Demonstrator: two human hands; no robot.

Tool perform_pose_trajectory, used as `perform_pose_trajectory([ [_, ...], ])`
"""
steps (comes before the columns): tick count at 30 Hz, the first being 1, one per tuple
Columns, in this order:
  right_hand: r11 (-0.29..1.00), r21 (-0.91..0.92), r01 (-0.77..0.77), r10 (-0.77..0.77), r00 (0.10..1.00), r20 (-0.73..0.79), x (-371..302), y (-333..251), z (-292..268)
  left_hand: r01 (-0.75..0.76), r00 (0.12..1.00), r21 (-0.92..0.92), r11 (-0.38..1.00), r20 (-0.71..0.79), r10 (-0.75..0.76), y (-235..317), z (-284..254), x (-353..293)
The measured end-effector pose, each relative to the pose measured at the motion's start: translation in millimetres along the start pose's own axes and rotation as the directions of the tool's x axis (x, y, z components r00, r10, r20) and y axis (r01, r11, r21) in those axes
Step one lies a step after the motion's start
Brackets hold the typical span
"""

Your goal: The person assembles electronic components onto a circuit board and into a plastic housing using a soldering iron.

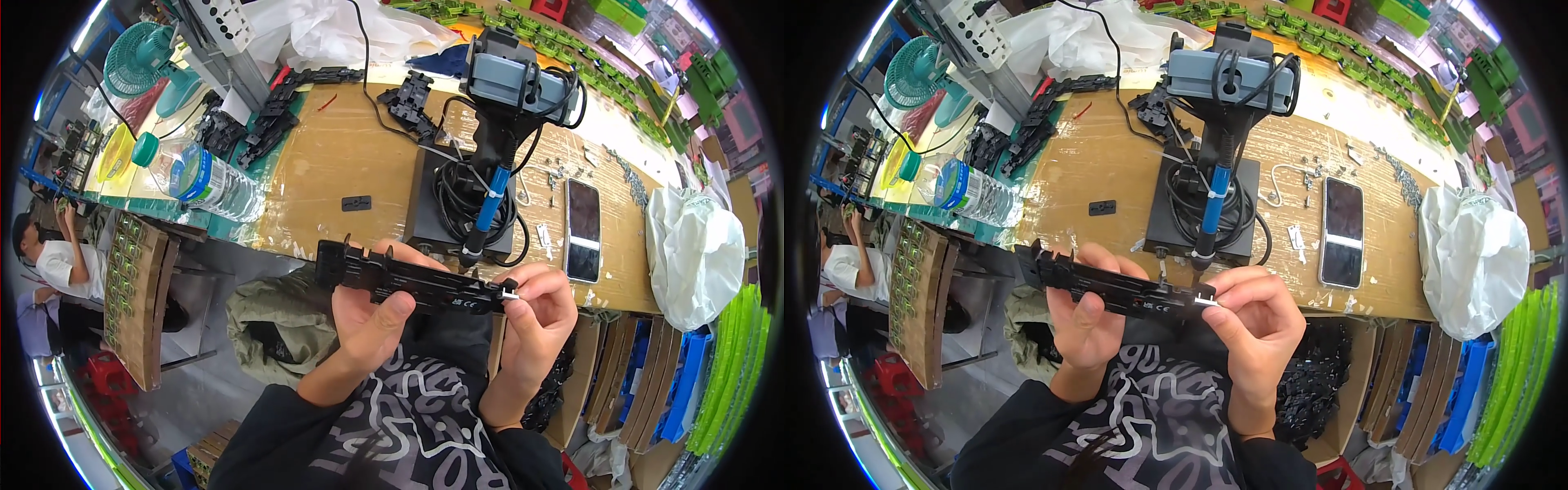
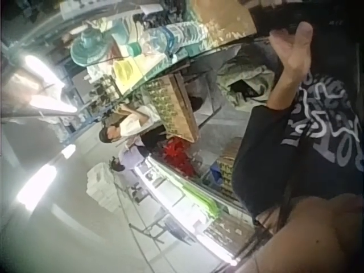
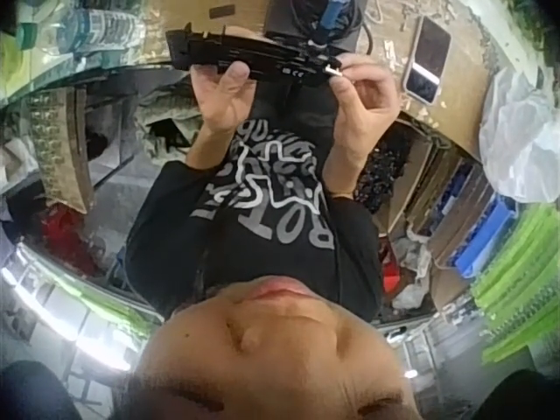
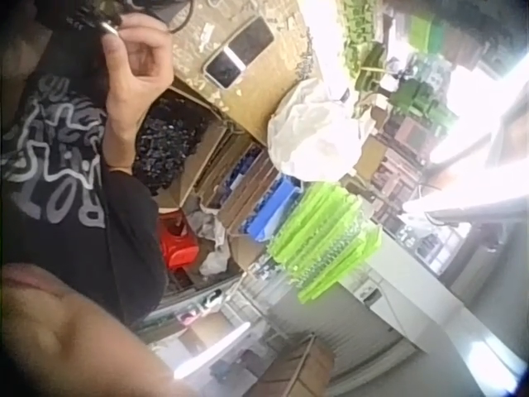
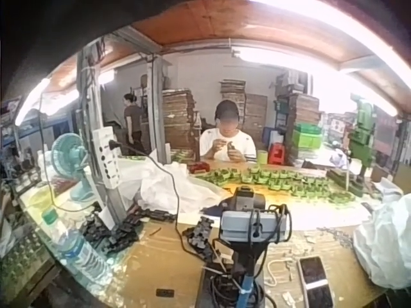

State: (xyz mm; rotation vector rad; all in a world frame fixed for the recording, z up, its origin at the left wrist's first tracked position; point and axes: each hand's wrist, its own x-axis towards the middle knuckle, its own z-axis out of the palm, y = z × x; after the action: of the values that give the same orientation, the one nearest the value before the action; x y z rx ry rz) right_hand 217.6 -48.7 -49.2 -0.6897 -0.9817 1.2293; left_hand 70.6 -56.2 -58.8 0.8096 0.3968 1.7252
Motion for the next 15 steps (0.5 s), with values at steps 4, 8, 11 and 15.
perform_pose_trajectory([
  [4, 1.0, -0.01, 0.0, 0.0, 1.0, 0.005, -1.7, -2.2, -2.4, -0.006, 1.0, 0.008, 1.0, 0.011, 0.006, -3.4, 0.2, -2.5],
  [8, 0.999, 0.036, -0.038, 0.036, 0.998, 0.05, -2.1, -5.5, -5.8, -0.053, 0.994, 0.058, 0.997, 0.094, 0.048, -4.8, -3.5, -3.0],
  [11, 0.999, 0.025, -0.029, 0.027, 0.997, 0.072, 0.3, -5.1, -7.5, -0.06, 0.993, 0.069, 0.996, 0.108, 0.053, -5.7, -4.0, -1.4],
  [15, 0.997, 0.055, -0.045, 0.042, 0.997, 0.062, 0.5, -6.4, -8.0, -0.084, 0.991, 0.069, 0.994, 0.113, 0.076, -7.5, -1.4, -1.6],
])
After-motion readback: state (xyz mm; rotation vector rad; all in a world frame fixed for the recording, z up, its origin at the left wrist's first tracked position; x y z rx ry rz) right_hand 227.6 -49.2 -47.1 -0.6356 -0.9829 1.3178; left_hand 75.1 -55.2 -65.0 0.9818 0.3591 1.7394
